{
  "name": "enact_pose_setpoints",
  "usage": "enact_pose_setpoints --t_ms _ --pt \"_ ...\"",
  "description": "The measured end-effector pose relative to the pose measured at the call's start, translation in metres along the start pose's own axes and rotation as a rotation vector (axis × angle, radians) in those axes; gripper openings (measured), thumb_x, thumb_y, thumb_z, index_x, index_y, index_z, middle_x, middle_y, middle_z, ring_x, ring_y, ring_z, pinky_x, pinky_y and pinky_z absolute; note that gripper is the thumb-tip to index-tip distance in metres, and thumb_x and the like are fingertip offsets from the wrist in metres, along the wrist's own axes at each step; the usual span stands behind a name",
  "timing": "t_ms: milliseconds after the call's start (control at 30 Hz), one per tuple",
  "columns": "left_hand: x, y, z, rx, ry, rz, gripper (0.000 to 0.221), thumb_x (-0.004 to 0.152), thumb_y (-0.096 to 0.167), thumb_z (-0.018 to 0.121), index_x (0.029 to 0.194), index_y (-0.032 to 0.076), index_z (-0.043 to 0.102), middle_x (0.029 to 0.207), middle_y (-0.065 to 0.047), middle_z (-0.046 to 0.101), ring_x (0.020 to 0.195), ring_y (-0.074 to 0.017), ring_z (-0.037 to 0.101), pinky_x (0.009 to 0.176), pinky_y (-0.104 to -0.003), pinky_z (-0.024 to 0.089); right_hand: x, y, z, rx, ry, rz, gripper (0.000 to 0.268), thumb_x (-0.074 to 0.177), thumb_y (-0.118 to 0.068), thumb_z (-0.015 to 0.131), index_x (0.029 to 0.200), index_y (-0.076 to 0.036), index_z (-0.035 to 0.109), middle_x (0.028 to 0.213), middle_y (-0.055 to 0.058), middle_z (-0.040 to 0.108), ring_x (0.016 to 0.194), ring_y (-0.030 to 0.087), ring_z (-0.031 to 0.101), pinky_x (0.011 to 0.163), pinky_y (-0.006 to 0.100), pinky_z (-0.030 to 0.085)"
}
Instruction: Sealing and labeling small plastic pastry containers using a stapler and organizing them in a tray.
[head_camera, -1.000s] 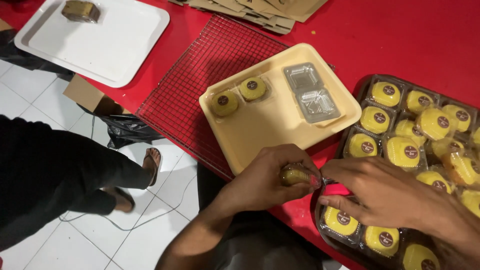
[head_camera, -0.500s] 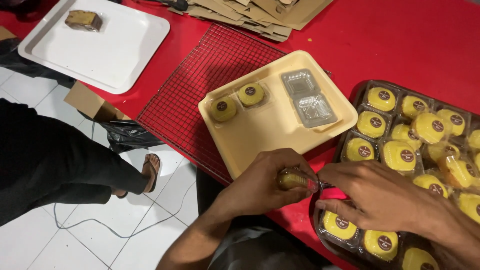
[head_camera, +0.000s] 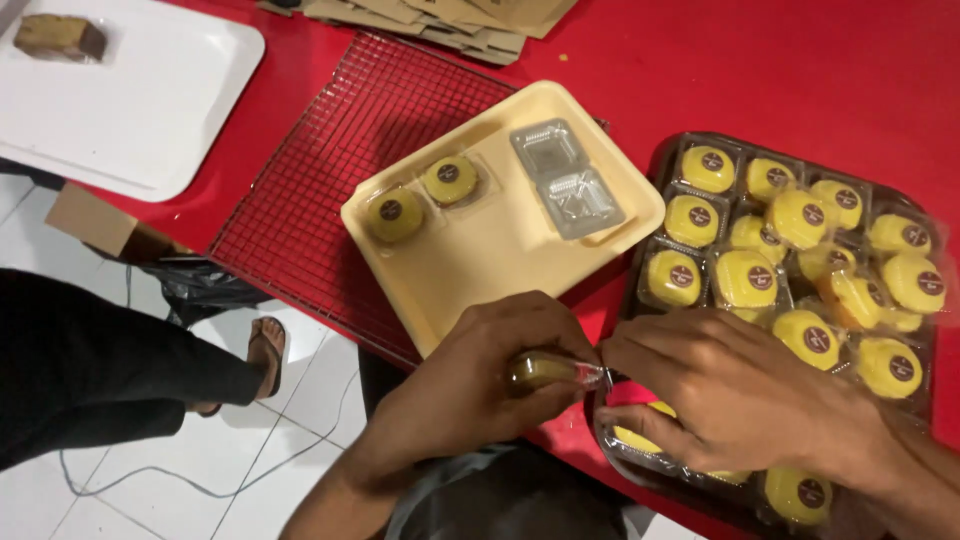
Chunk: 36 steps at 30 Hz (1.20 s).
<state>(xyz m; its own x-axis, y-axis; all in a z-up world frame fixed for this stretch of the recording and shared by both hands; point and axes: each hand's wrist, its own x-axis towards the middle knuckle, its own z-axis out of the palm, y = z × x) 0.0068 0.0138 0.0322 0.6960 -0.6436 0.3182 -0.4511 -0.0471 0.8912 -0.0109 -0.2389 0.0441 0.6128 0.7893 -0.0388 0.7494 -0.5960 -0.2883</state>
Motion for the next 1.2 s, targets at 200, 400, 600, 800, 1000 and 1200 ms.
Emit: enact_pose_setpoints --t_ms 200,400,600,800,1000,1200 --pt "0.003 -0.001 -0.001 0.016 0.001 0.019 0.012 0.093 0.015 0.073 0.102 0.011 0.067 0.095 -0.003 0.069 0.09 -0.0192 0.069 0.08 -0.03 0.054 0.001 0.004 0.002 -0.021 0.037 -0.014 0.037 0.101 -0.045 0.057 0.099 -0.008 0.06 0.079 0.009 0.062 0.063 0.035 0.061 0.056 0.047 0.05" --pt "0.003 -0.002 -0.001 0.023 0.006 0.018 0.012 0.093 0.016 0.073 0.102 0.011 0.067 0.094 -0.003 0.067 0.085 -0.0184 0.068 0.076 -0.029 0.052 0.004 0.004 0.003 0.005 0.01 0.01 0.04 0.101 -0.048 0.053 0.094 -0.01 0.06 0.074 0.007 0.063 0.057 0.029 0.062 0.053 0.047 0.054" --pt "0.003 0.004 0.0 -0.017 -0.033 0.029 0.01 0.095 0.016 0.072 0.103 0.011 0.067 0.096 -0.003 0.069 0.09 -0.0202 0.068 0.08 -0.031 0.055 0.0 0.001 0.0 0.028 0.072 -0.047 0.035 0.101 -0.04 0.056 0.095 -0.007 0.064 0.079 0.01 0.068 0.064 0.032 0.065 0.057 0.046 0.053" --pt "0.016 -0.017 0.004 0.046 0.007 -0.028 0.017 0.085 0.012 0.079 0.1 0.014 0.07 0.094 -0.003 0.073 0.086 -0.0191 0.072 0.077 -0.03 0.054 0.007 0.02 0.004 0.085 0.046 0.038 0.039 0.099 -0.049 0.056 0.093 -0.012 0.067 0.075 0.005 0.071 0.054 0.023 0.067 0.048 0.041 0.056" --pt "0.016 -0.017 0.0 -0.055 0.067 -0.1 0.018 0.084 0.007 0.08 0.098 0.014 0.07 0.09 -0.001 0.072 0.079 -0.0116 0.07 0.068 -0.025 0.053 -0.006 0.023 -0.001 0.198 0.049 0.121 0.063 0.093 -0.062 0.053 0.121 -0.006 0.06 0.088 0.005 0.072 0.064 0.019 0.073 0.057 0.036 0.063" --pt "0.006 -0.032 -0.001 -0.208 0.145 -0.158 0.018 0.086 0.01 0.081 0.101 0.009 0.071 0.098 -0.004 0.073 0.088 -0.0103 0.073 0.077 -0.022 0.057 -0.023 0.049 0.011 0.224 -0.069 0.351 0.076 0.092 -0.059 0.056 0.146 -0.006 0.046 0.141 0.029 0.057 0.106 0.043 0.076 0.096 0.059 0.058"
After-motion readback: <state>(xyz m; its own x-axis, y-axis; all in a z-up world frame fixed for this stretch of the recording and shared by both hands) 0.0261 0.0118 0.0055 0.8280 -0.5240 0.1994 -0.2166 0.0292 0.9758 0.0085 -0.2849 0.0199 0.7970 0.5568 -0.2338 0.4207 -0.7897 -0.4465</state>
